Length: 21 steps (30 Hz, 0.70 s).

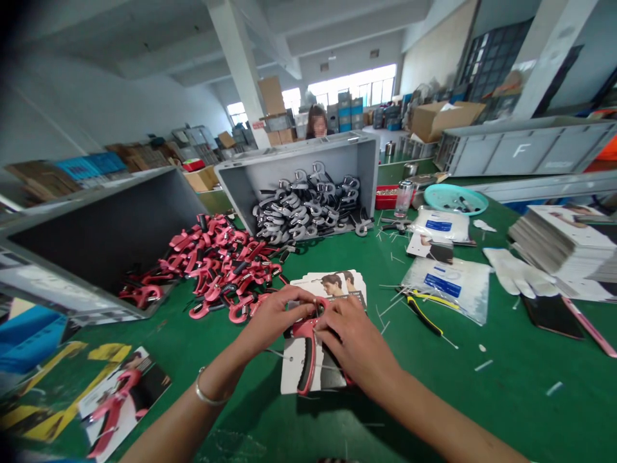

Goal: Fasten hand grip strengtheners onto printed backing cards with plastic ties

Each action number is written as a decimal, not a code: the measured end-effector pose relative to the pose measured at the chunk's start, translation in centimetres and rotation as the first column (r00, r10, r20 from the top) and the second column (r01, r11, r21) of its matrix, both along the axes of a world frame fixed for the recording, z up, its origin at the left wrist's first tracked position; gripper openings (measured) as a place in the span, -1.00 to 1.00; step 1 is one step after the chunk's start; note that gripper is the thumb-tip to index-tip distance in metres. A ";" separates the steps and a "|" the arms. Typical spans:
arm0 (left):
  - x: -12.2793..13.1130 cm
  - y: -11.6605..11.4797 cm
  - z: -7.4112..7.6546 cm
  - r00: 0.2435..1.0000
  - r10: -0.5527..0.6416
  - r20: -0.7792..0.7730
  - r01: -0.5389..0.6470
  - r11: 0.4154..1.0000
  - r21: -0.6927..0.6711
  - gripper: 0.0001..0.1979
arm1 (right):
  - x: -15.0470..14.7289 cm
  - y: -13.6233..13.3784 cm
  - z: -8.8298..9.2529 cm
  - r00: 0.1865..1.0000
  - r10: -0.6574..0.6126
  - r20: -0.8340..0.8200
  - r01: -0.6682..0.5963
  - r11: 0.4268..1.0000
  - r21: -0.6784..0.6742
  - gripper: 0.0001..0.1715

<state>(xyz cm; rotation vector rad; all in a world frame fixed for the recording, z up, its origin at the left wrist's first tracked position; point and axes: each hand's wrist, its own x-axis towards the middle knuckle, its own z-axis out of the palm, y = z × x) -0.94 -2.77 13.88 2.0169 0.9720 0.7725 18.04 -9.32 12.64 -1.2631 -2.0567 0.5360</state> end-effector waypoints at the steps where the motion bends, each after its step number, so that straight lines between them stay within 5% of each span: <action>1: 0.1 -0.1 -0.2 1.000 0.015 0.000 -0.015 1.000 0.023 -0.89 | 0.0 0.7 -0.2 0.999 -0.017 -0.039 0.016 1.000 -0.010 -0.87; 7: 0.1 -0.8 -1.2 0.994 0.105 0.003 -0.104 0.986 0.133 -0.91 | -0.3 1.9 -0.7 0.970 -0.051 -0.236 0.042 0.998 -0.042 -0.85; 21: -0.1 -1.1 -2.4 0.994 0.086 0.063 -0.098 0.970 0.225 -0.91 | 0.4 1.0 -0.9 0.979 0.017 -0.201 -0.032 0.997 -0.074 -0.81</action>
